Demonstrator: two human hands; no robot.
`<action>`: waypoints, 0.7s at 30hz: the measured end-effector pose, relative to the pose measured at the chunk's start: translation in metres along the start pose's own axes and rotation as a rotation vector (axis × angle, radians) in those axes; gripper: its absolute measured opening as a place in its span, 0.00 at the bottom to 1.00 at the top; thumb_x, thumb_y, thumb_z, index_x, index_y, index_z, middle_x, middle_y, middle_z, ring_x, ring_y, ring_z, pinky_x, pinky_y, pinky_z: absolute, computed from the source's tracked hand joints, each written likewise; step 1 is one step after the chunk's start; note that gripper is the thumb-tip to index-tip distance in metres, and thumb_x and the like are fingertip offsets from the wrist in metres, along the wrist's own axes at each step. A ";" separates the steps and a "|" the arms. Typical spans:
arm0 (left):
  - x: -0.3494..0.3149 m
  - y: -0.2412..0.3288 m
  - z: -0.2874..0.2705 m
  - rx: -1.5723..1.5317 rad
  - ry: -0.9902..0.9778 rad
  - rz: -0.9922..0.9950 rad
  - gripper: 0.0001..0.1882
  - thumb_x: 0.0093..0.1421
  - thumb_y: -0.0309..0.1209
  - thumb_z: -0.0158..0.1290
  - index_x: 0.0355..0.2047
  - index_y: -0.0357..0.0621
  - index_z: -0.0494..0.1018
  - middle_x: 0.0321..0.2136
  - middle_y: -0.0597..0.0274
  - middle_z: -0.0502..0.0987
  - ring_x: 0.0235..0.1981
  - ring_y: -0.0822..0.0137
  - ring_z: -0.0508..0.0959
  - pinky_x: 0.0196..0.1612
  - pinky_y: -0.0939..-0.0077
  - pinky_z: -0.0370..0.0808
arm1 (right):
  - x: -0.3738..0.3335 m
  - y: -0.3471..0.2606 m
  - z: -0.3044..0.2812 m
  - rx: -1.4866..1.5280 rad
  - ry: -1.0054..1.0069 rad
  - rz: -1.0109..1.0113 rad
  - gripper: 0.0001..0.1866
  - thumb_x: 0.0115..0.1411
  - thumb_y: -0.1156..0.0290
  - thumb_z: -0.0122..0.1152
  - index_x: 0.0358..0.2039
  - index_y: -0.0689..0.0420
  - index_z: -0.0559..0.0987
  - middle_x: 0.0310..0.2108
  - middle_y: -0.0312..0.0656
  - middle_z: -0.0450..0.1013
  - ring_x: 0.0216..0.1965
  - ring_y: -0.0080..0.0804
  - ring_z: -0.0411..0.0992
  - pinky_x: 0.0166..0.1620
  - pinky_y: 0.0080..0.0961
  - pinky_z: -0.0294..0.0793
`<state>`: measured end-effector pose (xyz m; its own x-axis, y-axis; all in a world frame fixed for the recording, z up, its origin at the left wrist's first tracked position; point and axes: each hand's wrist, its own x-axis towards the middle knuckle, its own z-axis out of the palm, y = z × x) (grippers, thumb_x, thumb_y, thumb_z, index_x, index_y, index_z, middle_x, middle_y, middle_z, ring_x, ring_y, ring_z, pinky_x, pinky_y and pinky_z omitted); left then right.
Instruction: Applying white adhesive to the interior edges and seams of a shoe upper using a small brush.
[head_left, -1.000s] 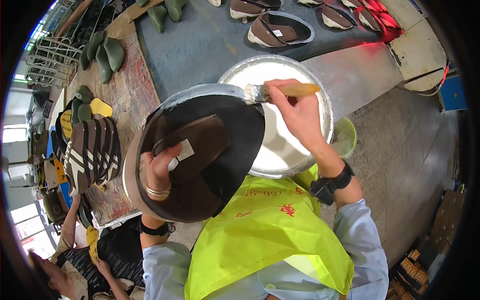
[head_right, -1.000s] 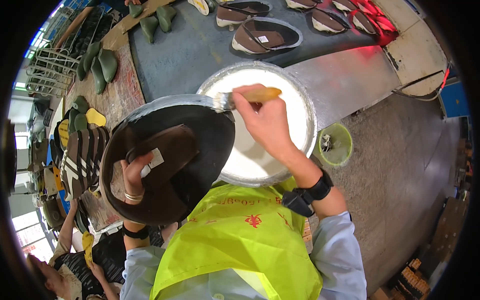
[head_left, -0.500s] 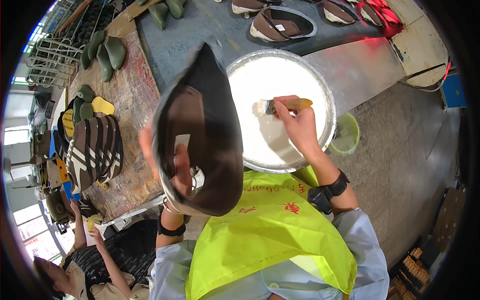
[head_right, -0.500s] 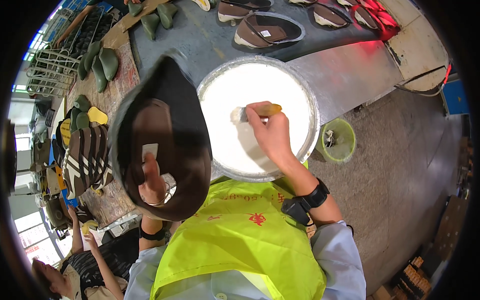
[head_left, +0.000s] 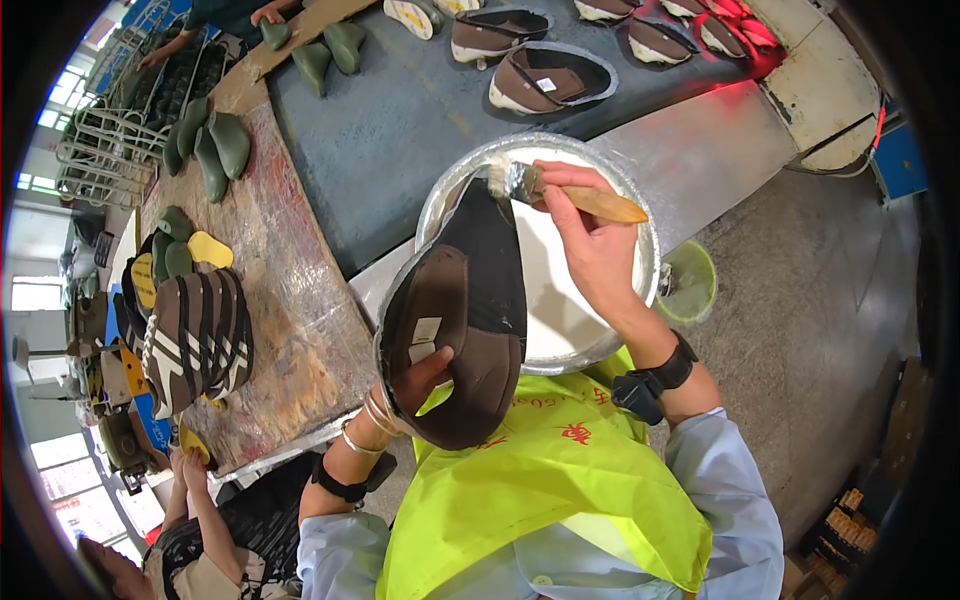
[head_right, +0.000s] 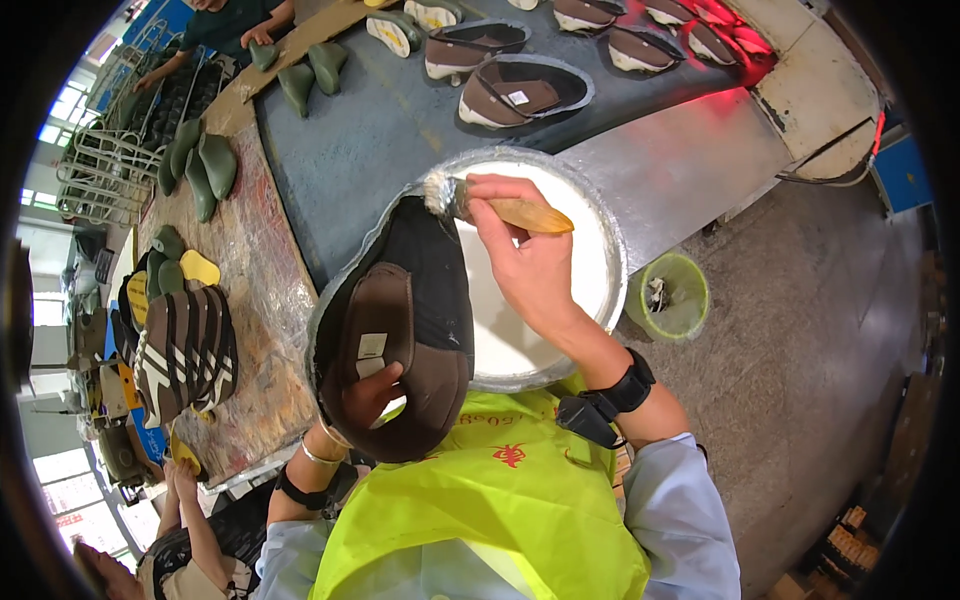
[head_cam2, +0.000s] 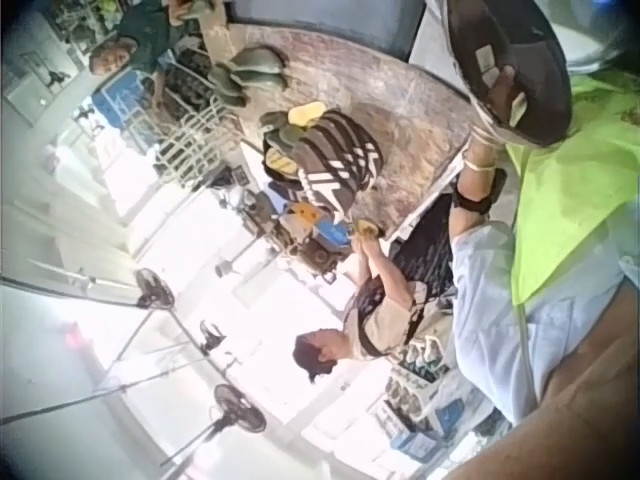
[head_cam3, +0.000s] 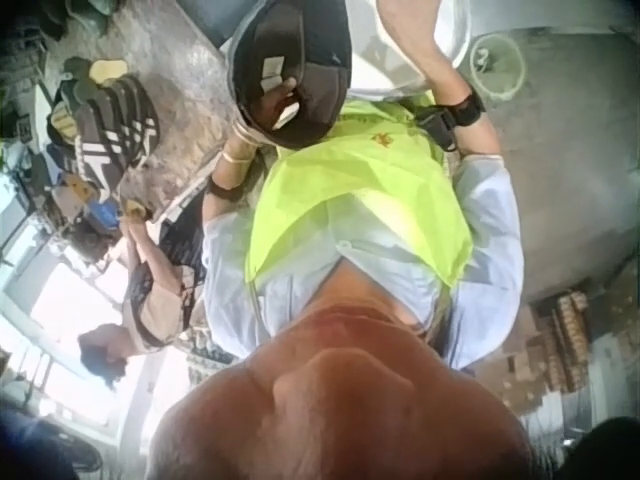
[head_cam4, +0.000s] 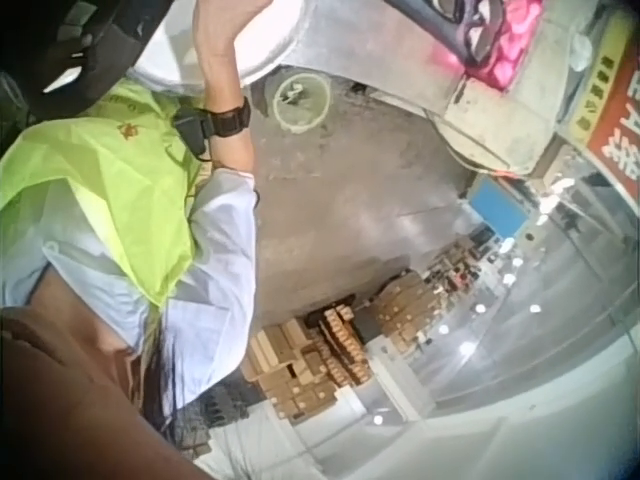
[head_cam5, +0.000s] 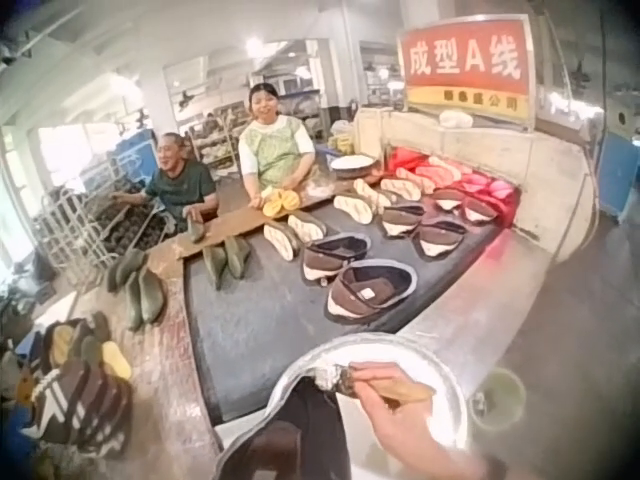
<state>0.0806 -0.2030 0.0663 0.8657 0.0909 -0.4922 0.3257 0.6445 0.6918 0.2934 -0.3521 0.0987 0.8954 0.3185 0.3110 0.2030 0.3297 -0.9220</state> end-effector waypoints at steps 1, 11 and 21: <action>0.001 0.004 0.003 0.167 -0.020 0.117 0.16 0.60 0.25 0.52 0.50 0.44 0.68 0.44 0.63 0.74 0.45 0.66 0.75 0.49 0.69 0.74 | -0.002 0.002 -0.001 -0.046 0.017 0.113 0.07 0.58 0.77 0.57 0.37 0.65 0.77 0.37 0.43 0.74 0.38 0.25 0.73 0.41 0.20 0.72; 0.039 0.010 -0.038 -0.031 0.137 0.157 0.13 0.61 0.26 0.49 0.47 0.39 0.69 0.42 0.59 0.75 0.45 0.62 0.76 0.45 0.71 0.76 | -0.062 0.015 -0.017 -0.069 -0.170 0.610 0.11 0.60 0.72 0.56 0.36 0.69 0.77 0.29 0.43 0.76 0.30 0.25 0.74 0.35 0.19 0.74; 0.022 0.034 -0.001 -0.341 0.233 0.235 0.22 0.56 0.24 0.57 0.51 0.47 0.67 0.30 0.72 0.72 0.28 0.80 0.72 0.27 0.82 0.71 | -0.044 -0.007 -0.011 -0.100 -0.080 0.369 0.09 0.62 0.76 0.51 0.42 0.67 0.72 0.41 0.47 0.71 0.39 0.29 0.72 0.39 0.24 0.78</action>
<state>0.1107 -0.1788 0.0786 0.7797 0.4073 -0.4756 -0.0464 0.7951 0.6047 0.2573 -0.3781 0.0890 0.8824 0.4693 -0.0324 -0.0860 0.0931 -0.9919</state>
